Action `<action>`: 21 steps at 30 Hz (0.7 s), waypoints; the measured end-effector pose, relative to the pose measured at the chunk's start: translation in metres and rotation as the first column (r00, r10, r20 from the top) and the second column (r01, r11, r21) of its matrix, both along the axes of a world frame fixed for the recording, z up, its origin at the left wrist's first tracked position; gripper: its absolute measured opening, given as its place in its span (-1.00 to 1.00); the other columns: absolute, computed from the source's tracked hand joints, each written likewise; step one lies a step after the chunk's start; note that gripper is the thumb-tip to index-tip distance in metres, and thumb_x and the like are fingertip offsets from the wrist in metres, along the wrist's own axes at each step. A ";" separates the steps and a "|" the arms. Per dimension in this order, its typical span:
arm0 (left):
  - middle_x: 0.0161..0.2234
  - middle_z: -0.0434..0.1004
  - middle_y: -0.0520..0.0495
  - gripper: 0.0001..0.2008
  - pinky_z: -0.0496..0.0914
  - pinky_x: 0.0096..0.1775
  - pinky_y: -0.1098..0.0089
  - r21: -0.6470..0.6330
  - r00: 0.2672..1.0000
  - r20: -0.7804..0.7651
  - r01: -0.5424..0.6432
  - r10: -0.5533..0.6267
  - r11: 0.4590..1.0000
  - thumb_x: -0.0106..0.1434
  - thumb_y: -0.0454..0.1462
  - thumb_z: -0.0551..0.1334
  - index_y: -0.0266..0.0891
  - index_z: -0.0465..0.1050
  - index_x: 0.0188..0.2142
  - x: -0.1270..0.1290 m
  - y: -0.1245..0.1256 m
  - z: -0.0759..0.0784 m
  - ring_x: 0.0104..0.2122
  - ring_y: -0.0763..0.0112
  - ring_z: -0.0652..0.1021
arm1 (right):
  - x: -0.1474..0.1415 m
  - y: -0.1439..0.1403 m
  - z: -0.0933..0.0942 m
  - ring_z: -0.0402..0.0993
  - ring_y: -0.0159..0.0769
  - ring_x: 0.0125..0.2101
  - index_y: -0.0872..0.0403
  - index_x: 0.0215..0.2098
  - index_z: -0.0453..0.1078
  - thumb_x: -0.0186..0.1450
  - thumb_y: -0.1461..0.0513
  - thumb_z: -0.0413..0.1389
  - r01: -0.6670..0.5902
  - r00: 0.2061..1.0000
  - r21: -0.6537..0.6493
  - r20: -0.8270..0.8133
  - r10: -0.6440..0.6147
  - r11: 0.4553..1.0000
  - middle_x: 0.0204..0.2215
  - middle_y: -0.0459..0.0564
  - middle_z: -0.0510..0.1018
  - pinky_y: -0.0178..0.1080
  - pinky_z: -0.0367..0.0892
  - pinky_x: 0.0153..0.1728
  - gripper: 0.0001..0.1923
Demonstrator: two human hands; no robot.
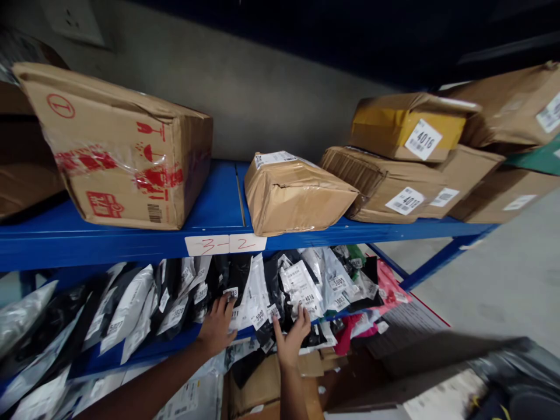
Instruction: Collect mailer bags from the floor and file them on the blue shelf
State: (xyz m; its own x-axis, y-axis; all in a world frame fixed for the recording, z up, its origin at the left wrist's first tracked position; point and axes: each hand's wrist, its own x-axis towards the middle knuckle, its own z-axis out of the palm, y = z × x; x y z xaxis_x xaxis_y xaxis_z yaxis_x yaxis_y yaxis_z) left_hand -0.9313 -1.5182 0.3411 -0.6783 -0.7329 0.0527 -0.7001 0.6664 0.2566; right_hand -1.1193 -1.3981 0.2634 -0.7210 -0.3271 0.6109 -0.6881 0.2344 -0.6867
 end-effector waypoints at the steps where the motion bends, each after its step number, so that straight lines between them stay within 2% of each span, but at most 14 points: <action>1: 0.24 0.10 -0.29 -0.29 0.28 0.06 0.08 0.000 0.999 0.031 0.012 -0.012 1.000 0.05 -0.22 0.29 -0.22 0.17 0.20 0.001 -0.001 0.000 0.16 -0.05 0.22 | -0.002 0.002 -0.003 0.05 0.21 0.15 0.22 0.23 0.06 0.19 -0.17 0.04 0.024 1.000 -0.002 0.014 -0.024 1.000 0.13 0.40 0.12 0.23 0.04 0.10 -0.15; 3: 0.23 0.14 -0.31 -0.53 0.33 0.02 0.12 0.004 0.997 0.075 0.016 -0.016 1.000 0.14 -0.31 0.22 -0.20 0.35 0.08 -0.001 -0.003 0.002 0.14 -0.04 0.27 | -0.007 0.005 -0.010 0.02 0.23 0.17 0.23 0.26 0.01 0.20 -0.18 0.01 0.037 0.998 0.005 0.048 -0.038 0.999 0.18 0.42 0.07 0.24 0.02 0.11 -0.12; 5: 0.19 0.21 -0.34 -0.71 0.36 0.00 0.16 0.011 0.995 0.094 0.023 -0.024 1.000 0.22 -0.37 0.13 -0.25 0.48 -0.09 -0.008 -0.005 0.008 0.11 -0.01 0.33 | -0.014 0.007 -0.017 0.00 0.24 0.19 0.19 0.24 0.07 0.18 -0.20 0.02 0.009 0.997 0.034 0.081 -0.012 0.999 0.21 0.39 0.07 0.25 -0.01 0.12 -0.14; 7: 0.17 0.26 -0.37 -0.72 0.34 0.03 0.19 0.007 0.995 0.092 0.024 -0.025 1.000 0.26 -0.42 0.06 -0.31 0.51 -0.15 -0.017 -0.007 0.016 0.10 0.03 0.36 | -0.022 0.007 -0.023 0.01 0.23 0.20 0.16 0.18 0.17 0.16 -0.21 0.05 -0.019 0.994 0.057 0.104 0.013 0.998 0.21 0.34 0.11 0.24 -0.04 0.14 -0.18; 10: 0.16 0.28 -0.33 -0.72 0.29 0.08 0.23 0.005 0.998 0.059 0.022 -0.022 1.000 0.29 -0.38 0.04 -0.30 0.49 -0.12 -0.032 -0.003 0.023 0.09 0.10 0.37 | -0.028 0.007 -0.028 0.08 0.17 0.18 0.15 0.12 0.22 0.14 -0.20 0.08 -0.035 0.990 0.036 0.138 0.030 0.999 0.18 0.30 0.19 0.16 0.02 0.14 -0.21; 13: 0.16 0.27 -0.31 -0.73 0.31 0.06 0.23 0.013 0.999 0.048 0.008 -0.009 1.000 0.30 -0.35 0.05 -0.24 0.49 -0.11 -0.044 0.008 0.024 0.07 0.10 0.39 | -0.020 0.008 -0.023 0.15 0.16 0.14 0.21 0.11 0.22 0.17 -0.18 0.05 -0.026 0.990 0.053 0.138 0.019 0.998 0.12 0.34 0.27 0.13 0.09 0.09 -0.23; 15: 0.17 0.23 -0.32 -0.72 0.32 0.04 0.22 0.028 0.998 0.055 -0.018 0.017 0.999 0.29 -0.37 0.06 -0.23 0.48 -0.09 -0.048 0.014 0.022 0.08 0.06 0.37 | -0.005 0.009 -0.012 0.17 0.18 0.11 0.25 0.11 0.20 0.21 -0.12 0.06 0.060 0.997 0.048 0.038 -0.062 0.997 0.08 0.38 0.30 0.15 0.10 0.05 -0.28; 17: 0.20 0.19 -0.31 -0.70 0.30 0.06 0.21 0.065 0.999 0.043 -0.036 0.033 0.997 0.27 -0.35 0.09 -0.22 0.45 -0.04 -0.050 0.018 0.021 0.11 0.04 0.33 | 0.014 0.008 0.000 0.25 0.11 0.02 0.21 0.08 0.23 0.25 -0.01 0.09 0.091 0.984 -0.004 -0.152 -0.091 0.996 -0.03 0.33 0.38 0.11 0.16 -0.02 -0.42; 19: 0.21 0.14 -0.28 -0.67 0.29 0.07 0.21 0.109 1.000 0.009 -0.026 0.025 0.994 0.22 -0.32 0.15 -0.23 0.41 -0.01 -0.047 0.020 0.019 0.15 0.02 0.27 | 0.031 0.002 0.011 0.33 -0.02 -0.09 0.11 0.03 0.28 0.27 0.09 0.10 -0.013 0.942 0.028 -0.336 0.021 1.000 -0.14 0.20 0.43 0.01 0.23 -0.10 -0.58; 21: 0.22 0.10 -0.28 -0.63 0.28 0.08 0.20 0.133 0.999 -0.032 0.007 -0.003 0.991 0.18 -0.29 0.18 -0.24 0.37 0.00 -0.042 0.019 0.017 0.17 -0.01 0.23 | 0.043 -0.007 0.017 0.34 -0.09 -0.15 0.04 0.01 0.31 0.30 0.12 0.07 -0.120 0.897 0.163 -0.405 0.177 0.979 -0.16 0.13 0.44 -0.05 0.26 -0.15 -0.66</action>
